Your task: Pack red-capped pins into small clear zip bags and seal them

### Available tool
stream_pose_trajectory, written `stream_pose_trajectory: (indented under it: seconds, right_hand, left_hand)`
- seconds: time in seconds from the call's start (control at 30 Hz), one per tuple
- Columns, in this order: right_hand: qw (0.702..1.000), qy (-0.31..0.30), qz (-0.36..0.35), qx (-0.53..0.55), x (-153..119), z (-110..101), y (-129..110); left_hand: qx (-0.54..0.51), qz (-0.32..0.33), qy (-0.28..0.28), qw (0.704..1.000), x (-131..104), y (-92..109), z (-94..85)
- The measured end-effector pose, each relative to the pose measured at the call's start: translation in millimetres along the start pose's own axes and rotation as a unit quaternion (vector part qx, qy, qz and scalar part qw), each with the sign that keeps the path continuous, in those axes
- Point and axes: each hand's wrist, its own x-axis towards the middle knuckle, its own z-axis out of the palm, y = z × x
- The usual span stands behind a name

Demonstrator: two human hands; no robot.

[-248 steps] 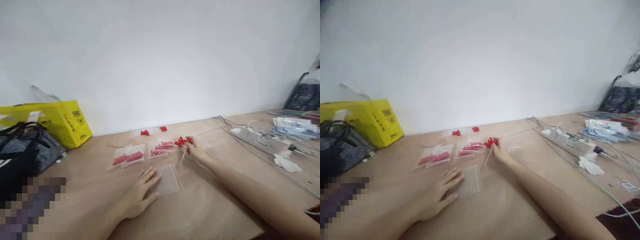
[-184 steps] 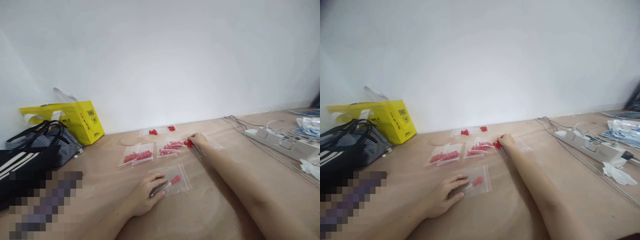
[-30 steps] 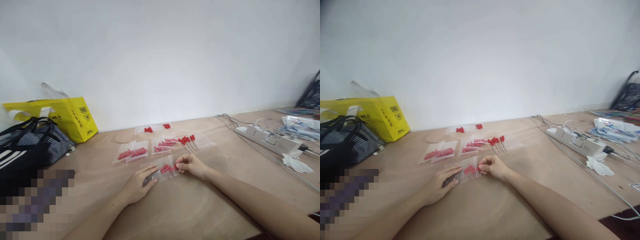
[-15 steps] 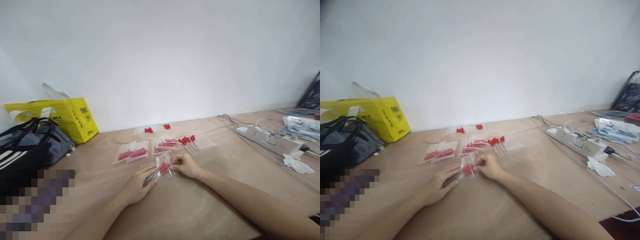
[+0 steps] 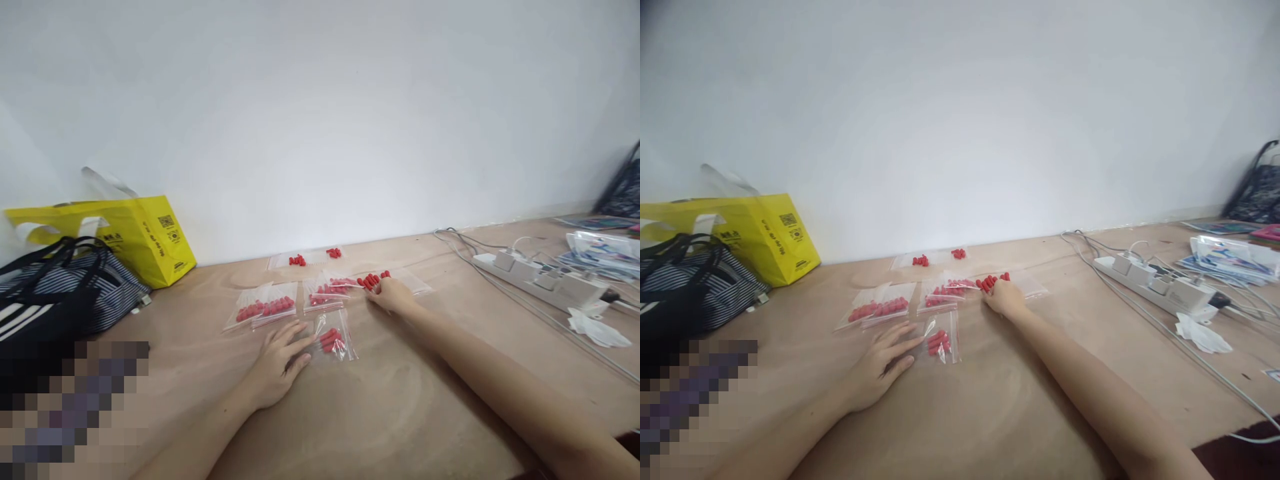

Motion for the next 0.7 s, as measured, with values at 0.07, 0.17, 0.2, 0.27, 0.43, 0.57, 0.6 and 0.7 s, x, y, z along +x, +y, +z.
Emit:
stream_pose_trajectory:
  seconds: [0.07, 0.17, 0.2, 0.27, 0.43, 0.57, 0.6, 0.7]
  right_hand:
    - [1.0, 0.0, 0.015, -0.009, 2, 3, -4]
    - [1.0, 0.006, 0.022, -0.004, 6, 5, -7]
    - [1.0, 0.006, 0.021, -0.002, 7, 4, -7]
    - [1.0, 0.01, 0.015, 0.006, 8, -1, -5]
    - [0.996, 0.045, -0.038, 0.063, -3, -20, 2]
    - [0.934, 0.037, -0.117, 0.337, -26, -13, 3]
    - [0.906, 0.016, -0.127, 0.404, -32, -7, 2]
    - [0.838, -0.021, -0.134, 0.528, -48, 15, -6]
  left_hand:
    - [0.003, 0.0, 0.014, 1.0, 0, 0, 0.5]
    - [-0.008, 0.001, 0.024, 1.0, 0, 0, 0.9]
    - [-0.015, 0.0, 0.023, 1.0, 0, 0, 0.9]
    - [-0.032, -0.005, 0.015, 0.999, 0, 0, 0.9]
    - [-0.062, -0.016, -0.006, 0.998, -1, 0, 1.5]
    - [-0.063, -0.025, 0.005, 0.998, 1, 0, 3.1]
    - [-0.062, -0.027, 0.007, 0.998, 1, 1, 3.1]
    - [-0.06, -0.031, 0.005, 0.998, 2, 2, 2.1]
